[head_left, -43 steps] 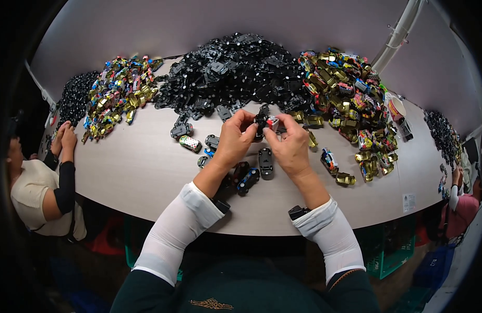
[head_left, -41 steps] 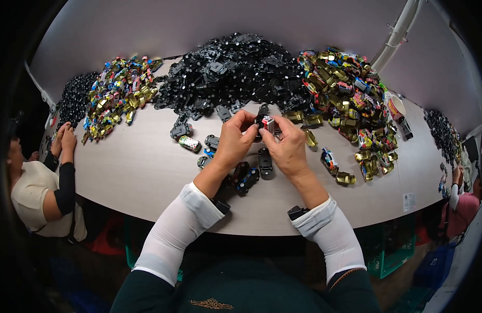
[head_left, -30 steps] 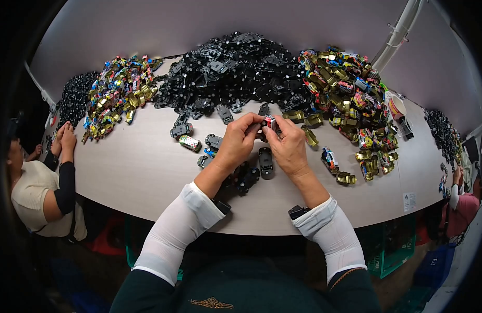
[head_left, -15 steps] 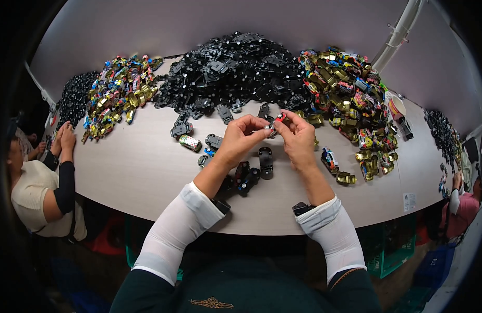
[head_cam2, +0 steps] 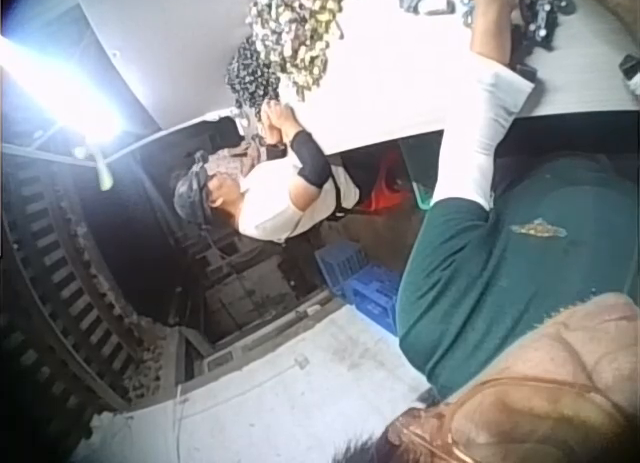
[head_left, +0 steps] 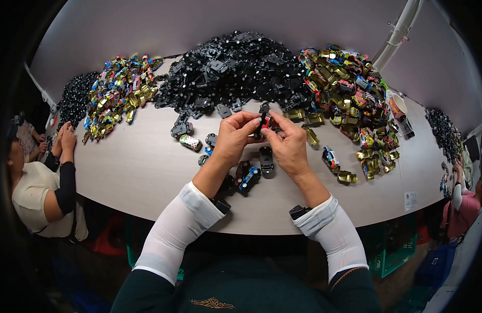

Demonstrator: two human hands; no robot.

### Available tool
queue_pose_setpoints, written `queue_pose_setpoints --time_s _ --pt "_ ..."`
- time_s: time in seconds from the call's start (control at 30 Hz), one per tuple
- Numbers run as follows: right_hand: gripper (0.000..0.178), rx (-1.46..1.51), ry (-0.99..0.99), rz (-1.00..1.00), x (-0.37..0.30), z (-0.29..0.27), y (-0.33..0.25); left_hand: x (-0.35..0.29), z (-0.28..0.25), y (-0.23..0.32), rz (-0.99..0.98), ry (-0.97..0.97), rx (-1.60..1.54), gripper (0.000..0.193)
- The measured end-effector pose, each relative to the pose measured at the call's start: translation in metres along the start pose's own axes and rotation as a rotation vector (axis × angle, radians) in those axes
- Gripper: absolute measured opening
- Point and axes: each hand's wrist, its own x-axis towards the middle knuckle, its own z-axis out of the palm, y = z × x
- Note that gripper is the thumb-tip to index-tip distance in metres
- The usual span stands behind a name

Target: Manually assembling small toy car components including wheels and chassis into car bodies.

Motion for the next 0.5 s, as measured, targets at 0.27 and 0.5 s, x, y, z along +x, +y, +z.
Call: queue_pose_setpoints --time_s 0.27,0.5 --pt "0.041 -0.150 -0.044 -0.061 0.003 -0.009 -0.008 -0.001 0.002 -0.004 0.070 -0.019 0.085 0.015" --pt "0.037 0.132 -0.042 0.044 0.007 -0.009 -0.012 -0.004 -0.001 0.005 -0.127 -0.084 -0.082 0.022"
